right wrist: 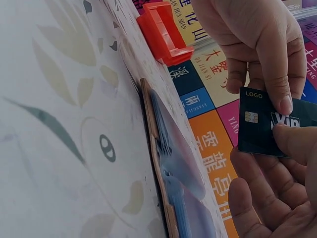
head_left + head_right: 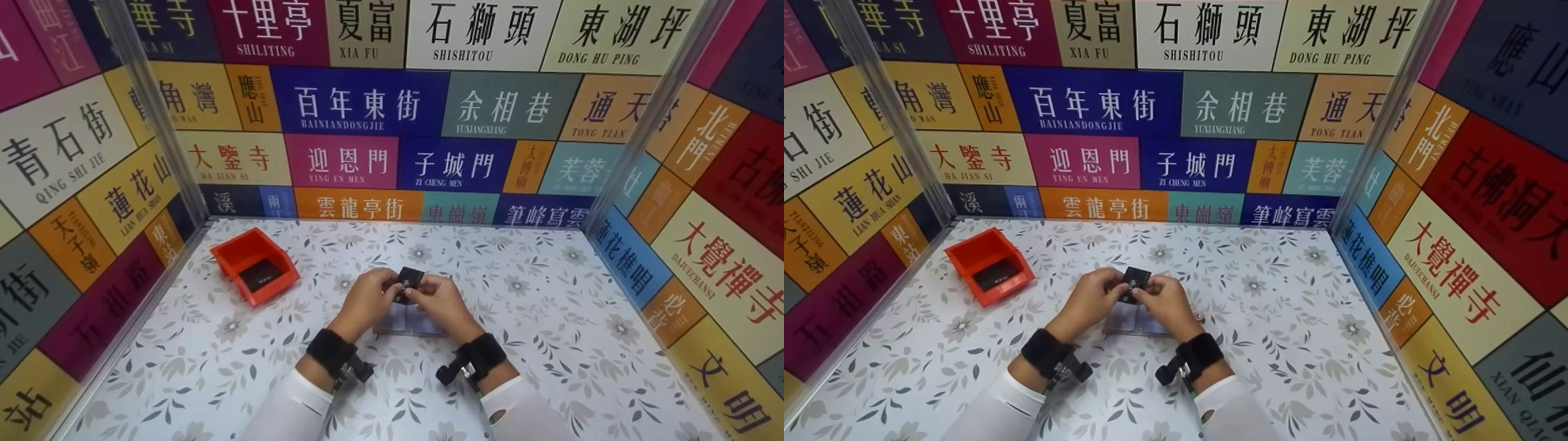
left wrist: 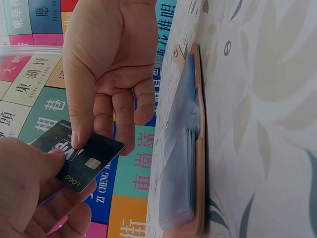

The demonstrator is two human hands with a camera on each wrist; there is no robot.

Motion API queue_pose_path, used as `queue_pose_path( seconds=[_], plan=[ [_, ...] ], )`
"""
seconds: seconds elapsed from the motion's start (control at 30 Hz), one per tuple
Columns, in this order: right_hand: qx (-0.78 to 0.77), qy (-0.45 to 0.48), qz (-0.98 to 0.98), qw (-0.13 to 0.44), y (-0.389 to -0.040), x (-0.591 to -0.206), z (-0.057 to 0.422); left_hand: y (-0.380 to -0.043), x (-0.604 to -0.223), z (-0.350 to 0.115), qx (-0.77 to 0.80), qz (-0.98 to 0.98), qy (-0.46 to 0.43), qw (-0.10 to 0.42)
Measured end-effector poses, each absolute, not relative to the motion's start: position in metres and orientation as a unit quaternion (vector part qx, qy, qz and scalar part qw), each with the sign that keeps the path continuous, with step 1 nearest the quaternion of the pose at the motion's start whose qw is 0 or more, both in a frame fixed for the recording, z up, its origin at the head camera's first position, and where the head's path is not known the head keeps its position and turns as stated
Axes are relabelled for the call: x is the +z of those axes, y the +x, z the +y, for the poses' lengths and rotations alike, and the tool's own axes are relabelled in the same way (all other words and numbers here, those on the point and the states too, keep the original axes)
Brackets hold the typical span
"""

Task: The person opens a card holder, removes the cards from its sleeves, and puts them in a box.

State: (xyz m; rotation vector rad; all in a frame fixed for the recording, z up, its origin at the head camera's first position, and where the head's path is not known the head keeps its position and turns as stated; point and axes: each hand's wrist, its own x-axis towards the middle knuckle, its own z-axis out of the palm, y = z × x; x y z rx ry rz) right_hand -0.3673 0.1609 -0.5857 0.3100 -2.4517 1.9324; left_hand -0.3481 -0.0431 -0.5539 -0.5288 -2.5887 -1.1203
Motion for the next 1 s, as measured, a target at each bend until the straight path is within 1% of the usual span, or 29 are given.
queue_pose_path(
  seconds=[0.13, 0.27, 0.33, 0.47, 0.6, 0.77, 1.0],
  plan=[
    [0.571, 0.099, -0.815, 0.018, -0.368, -0.586, 0.164, -0.349, -0.554, -0.044, -0.376, -0.897, -0.180, 0.148],
    [0.484, 0.093, -0.869, 0.050, -0.368, -0.585, 0.169, -0.351, -0.556, -0.046, -0.367, -0.899, -0.171, 0.165],
    [0.432, 0.087, -0.896, 0.056, -0.368, -0.584, 0.173, -0.351, -0.557, -0.047, -0.362, -0.902, -0.163, 0.168],
    [0.359, 0.070, -0.930, 0.029, -0.366, -0.584, 0.177, -0.352, -0.557, -0.048, -0.357, -0.908, -0.147, 0.165],
    [0.315, 0.075, -0.946, 0.004, -0.364, -0.583, 0.179, -0.353, -0.556, -0.049, -0.351, -0.911, -0.141, 0.167],
    [0.300, 0.079, -0.951, -0.008, -0.363, -0.583, 0.177, -0.353, -0.554, -0.053, -0.345, -0.911, -0.142, 0.178],
    [0.293, 0.073, -0.953, -0.017, -0.363, -0.585, 0.177, -0.357, -0.549, -0.067, -0.343, -0.914, -0.124, 0.177]
  ],
)
